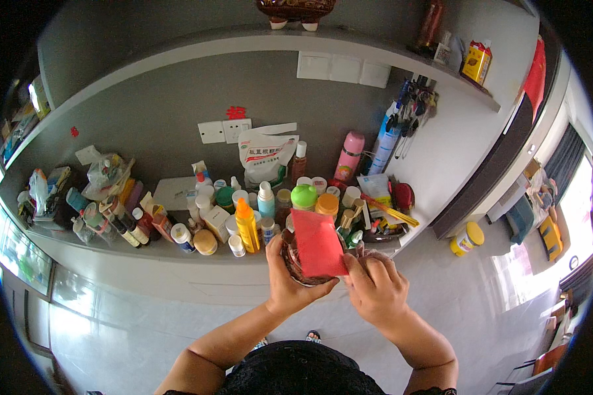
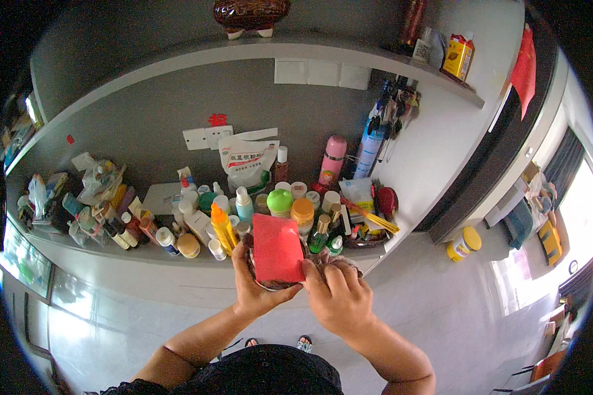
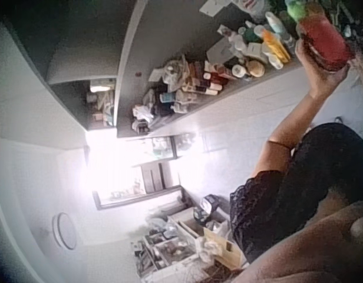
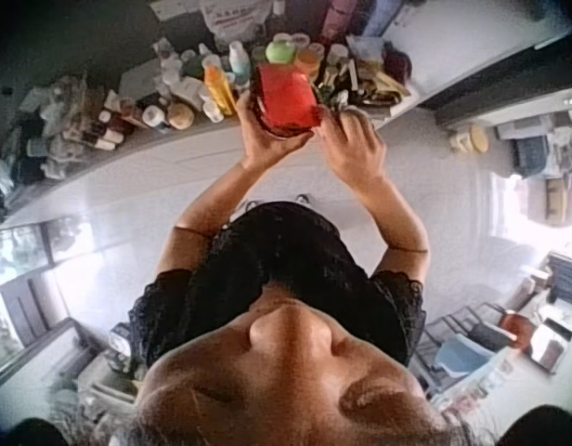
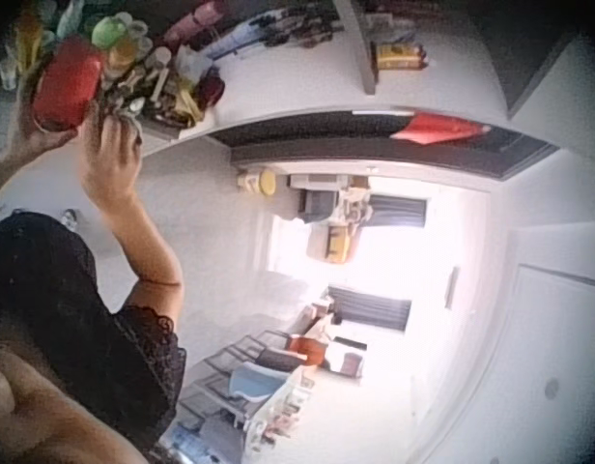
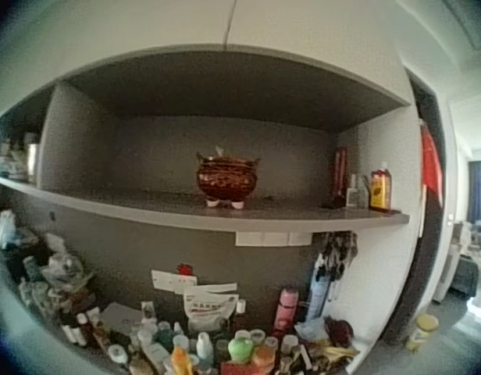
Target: The person wipes a small brown ceramic pot with a cloth and places it on a shelf. They then wipe the shelf surface and handle various items, including a red packet, a yellow box, and a red cylindrical container, before placing them back on the shelf.
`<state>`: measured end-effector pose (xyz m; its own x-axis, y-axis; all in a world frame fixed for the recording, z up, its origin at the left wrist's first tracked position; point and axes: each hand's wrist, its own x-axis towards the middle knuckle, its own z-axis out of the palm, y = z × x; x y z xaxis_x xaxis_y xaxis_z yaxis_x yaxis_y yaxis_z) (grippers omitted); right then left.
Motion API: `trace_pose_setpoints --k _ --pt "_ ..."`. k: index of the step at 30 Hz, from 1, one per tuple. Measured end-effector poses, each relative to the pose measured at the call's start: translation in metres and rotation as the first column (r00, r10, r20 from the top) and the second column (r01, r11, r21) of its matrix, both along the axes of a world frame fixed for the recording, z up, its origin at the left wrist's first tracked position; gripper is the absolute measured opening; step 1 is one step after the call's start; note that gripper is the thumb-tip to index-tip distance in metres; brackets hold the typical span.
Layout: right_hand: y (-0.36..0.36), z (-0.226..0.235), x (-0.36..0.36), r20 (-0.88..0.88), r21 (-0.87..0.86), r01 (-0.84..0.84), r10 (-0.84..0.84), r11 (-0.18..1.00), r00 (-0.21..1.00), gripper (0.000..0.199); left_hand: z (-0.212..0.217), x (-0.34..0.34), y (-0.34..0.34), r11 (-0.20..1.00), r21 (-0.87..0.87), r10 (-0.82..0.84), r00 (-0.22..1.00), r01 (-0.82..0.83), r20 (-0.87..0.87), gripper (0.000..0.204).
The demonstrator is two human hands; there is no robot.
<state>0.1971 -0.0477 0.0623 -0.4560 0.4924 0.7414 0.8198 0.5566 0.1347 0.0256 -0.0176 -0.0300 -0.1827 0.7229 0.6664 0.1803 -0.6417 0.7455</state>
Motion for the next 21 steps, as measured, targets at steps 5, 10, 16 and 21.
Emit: trace_pose_setpoints --k 5,10,16,21 --pt "0.004 0.008 0.009 -0.143 -0.090 -0.050 0.037 0.995 0.989 0.035 -0.004 0.005 0.000 0.999 -0.047 -0.016 0.999 0.018 0.042 0.113" --pt "0.012 0.008 0.021 -0.409 -0.218 -0.124 0.025 0.968 0.912 0.028 -0.012 0.011 0.002 0.996 -0.057 -0.057 0.991 0.064 0.118 0.112" --pt "0.022 0.008 0.035 -0.699 -0.307 -0.171 -0.100 0.936 0.709 0.011 -0.018 0.010 0.002 0.994 -0.066 -0.079 0.995 0.083 0.069 0.112" --pt "0.028 0.009 0.071 -0.776 -0.392 -0.147 -0.241 0.908 0.583 0.014 -0.018 0.024 0.005 0.982 -0.096 -0.154 0.982 0.165 0.108 0.111"
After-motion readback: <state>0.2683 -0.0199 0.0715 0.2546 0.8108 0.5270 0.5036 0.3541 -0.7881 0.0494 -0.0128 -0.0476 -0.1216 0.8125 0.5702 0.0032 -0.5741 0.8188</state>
